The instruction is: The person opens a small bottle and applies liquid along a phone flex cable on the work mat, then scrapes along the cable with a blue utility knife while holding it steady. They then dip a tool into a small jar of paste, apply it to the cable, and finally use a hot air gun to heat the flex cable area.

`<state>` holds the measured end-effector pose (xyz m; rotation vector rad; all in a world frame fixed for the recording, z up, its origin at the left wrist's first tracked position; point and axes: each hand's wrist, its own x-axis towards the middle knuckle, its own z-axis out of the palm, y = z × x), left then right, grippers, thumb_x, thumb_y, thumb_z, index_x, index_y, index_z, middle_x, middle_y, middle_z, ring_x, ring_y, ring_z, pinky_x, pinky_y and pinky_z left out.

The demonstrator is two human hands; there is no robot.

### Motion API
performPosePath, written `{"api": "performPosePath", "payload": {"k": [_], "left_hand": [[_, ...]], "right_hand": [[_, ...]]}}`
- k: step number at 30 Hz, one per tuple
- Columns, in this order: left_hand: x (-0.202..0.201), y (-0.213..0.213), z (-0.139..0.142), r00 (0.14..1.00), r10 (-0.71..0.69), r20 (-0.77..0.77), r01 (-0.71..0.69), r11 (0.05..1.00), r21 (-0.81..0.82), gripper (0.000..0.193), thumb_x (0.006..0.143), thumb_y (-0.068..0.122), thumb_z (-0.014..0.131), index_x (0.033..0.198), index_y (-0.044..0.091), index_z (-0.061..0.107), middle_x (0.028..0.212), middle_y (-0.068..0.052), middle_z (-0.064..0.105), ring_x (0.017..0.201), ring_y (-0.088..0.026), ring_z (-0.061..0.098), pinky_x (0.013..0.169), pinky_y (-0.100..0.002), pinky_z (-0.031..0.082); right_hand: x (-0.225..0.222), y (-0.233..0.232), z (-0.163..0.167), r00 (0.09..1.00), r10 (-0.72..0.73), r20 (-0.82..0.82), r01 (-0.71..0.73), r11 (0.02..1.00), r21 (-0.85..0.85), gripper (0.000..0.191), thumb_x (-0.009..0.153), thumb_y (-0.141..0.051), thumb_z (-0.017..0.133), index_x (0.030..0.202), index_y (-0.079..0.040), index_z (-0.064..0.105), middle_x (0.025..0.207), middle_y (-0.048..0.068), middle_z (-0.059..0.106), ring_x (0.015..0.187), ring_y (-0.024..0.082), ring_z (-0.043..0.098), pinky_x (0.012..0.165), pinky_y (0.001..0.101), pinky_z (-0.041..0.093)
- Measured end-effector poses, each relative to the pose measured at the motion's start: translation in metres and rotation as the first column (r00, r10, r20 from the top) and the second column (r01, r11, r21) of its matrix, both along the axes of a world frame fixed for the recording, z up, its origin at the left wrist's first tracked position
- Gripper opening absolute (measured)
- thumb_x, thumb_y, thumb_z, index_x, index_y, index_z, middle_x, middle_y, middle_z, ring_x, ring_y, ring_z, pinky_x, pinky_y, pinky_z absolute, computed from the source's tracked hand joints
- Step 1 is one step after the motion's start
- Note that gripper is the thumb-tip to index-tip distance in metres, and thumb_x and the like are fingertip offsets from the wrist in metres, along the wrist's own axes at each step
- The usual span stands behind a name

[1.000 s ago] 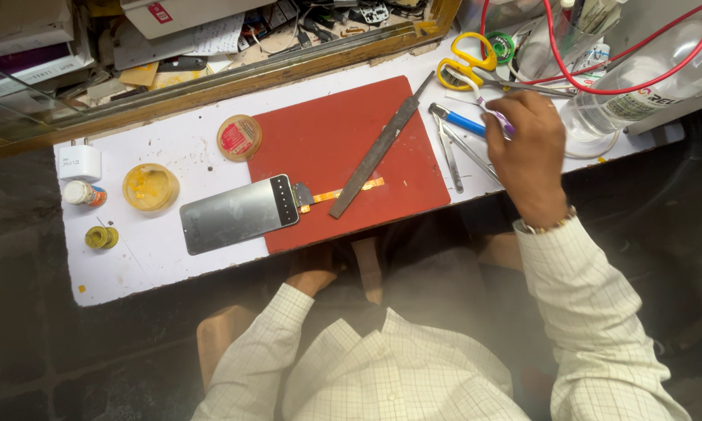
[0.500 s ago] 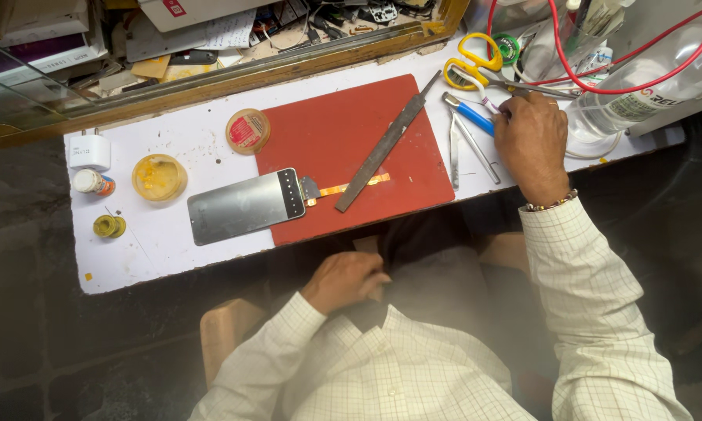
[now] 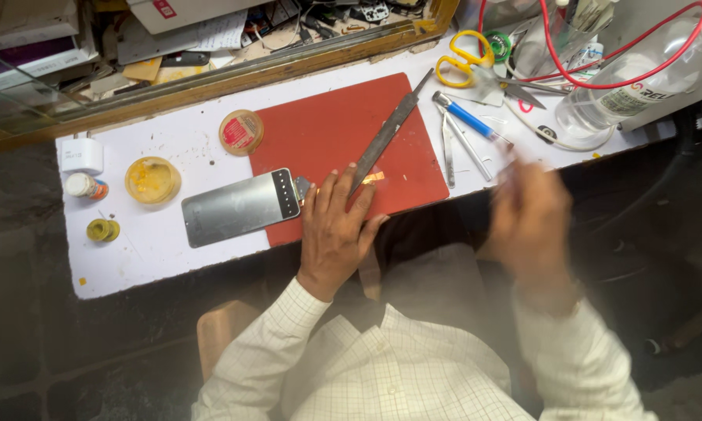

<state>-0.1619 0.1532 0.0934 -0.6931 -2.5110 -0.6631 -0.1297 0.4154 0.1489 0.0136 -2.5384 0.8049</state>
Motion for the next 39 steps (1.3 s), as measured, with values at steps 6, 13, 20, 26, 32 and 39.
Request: {"api": "performPosePath", "payload": {"k": [6, 13, 20, 26, 32, 39], "left_hand": [[-0.003, 0.006, -0.019, 1.000, 0.002, 0.022, -0.001, 0.998, -0.061, 0.056, 0.096, 0.047, 0.067, 0.135, 0.006, 0.063, 0.148, -0.017, 0.052, 0.132, -0.042, 0.050, 0.110, -0.059, 0.040], [-0.003, 0.007, -0.022, 0.999, 0.010, 0.037, -0.008, 0.999, -0.050, 0.056, 0.097, 0.045, 0.065, 0.138, 0.007, 0.061, 0.148, -0.016, 0.052, 0.132, -0.041, 0.050, 0.111, -0.058, 0.039], [-0.002, 0.008, -0.019, 0.999, 0.012, 0.034, -0.010, 0.999, -0.052, 0.055, 0.097, 0.044, 0.065, 0.138, 0.007, 0.061, 0.148, -0.017, 0.052, 0.132, -0.042, 0.049, 0.112, -0.059, 0.039], [-0.003, 0.009, -0.017, 0.999, 0.022, 0.038, -0.019, 0.997, -0.073, 0.055, 0.096, 0.042, 0.066, 0.138, 0.007, 0.060, 0.150, -0.015, 0.052, 0.134, -0.040, 0.049, 0.111, -0.059, 0.039], [-0.002, 0.008, -0.017, 0.999, 0.007, 0.041, -0.005, 0.998, -0.059, 0.058, 0.095, 0.043, 0.068, 0.140, 0.007, 0.059, 0.148, -0.017, 0.051, 0.133, -0.041, 0.048, 0.112, -0.058, 0.038], [-0.003, 0.007, -0.017, 0.999, 0.011, 0.040, -0.009, 0.998, -0.068, 0.058, 0.095, 0.041, 0.068, 0.140, 0.007, 0.059, 0.150, -0.016, 0.050, 0.135, -0.041, 0.048, 0.113, -0.057, 0.038]], "right_hand": [[0.060, -0.082, -0.051, 0.958, 0.128, 0.256, -0.114, 0.991, -0.070, 0.050, 0.093, -0.002, 0.063, 0.143, -0.005, 0.054, 0.101, 0.016, 0.058, 0.080, 0.033, 0.066, 0.069, 0.0417, 0.053], [0.057, -0.100, -0.064, 0.965, 0.063, 0.256, -0.084, 0.994, 0.071, 0.053, 0.088, -0.005, 0.063, 0.141, -0.007, 0.056, 0.106, 0.012, 0.059, 0.077, 0.031, 0.068, 0.063, 0.0428, 0.055], [0.068, -0.095, -0.044, 0.897, -0.009, 0.442, -0.095, 0.973, 0.211, 0.059, 0.084, -0.005, 0.063, 0.142, -0.009, 0.055, 0.101, 0.011, 0.056, 0.068, 0.031, 0.068, 0.060, 0.0453, 0.054], [0.052, -0.102, -0.041, 0.942, 0.045, 0.333, -0.108, 0.980, 0.170, 0.059, 0.086, -0.006, 0.062, 0.144, -0.007, 0.054, 0.104, 0.013, 0.056, 0.069, 0.033, 0.067, 0.060, 0.0453, 0.054], [0.062, -0.093, -0.031, 0.908, 0.062, 0.415, -0.141, 0.977, 0.161, 0.061, 0.080, -0.004, 0.062, 0.140, -0.011, 0.057, 0.101, 0.010, 0.057, 0.068, 0.032, 0.068, 0.059, 0.0468, 0.054], [0.055, -0.093, -0.032, 0.914, 0.081, 0.396, -0.179, 0.959, 0.218, 0.060, 0.083, -0.007, 0.064, 0.143, -0.004, 0.052, 0.101, 0.014, 0.054, 0.068, 0.034, 0.066, 0.059, 0.0468, 0.053]]}}
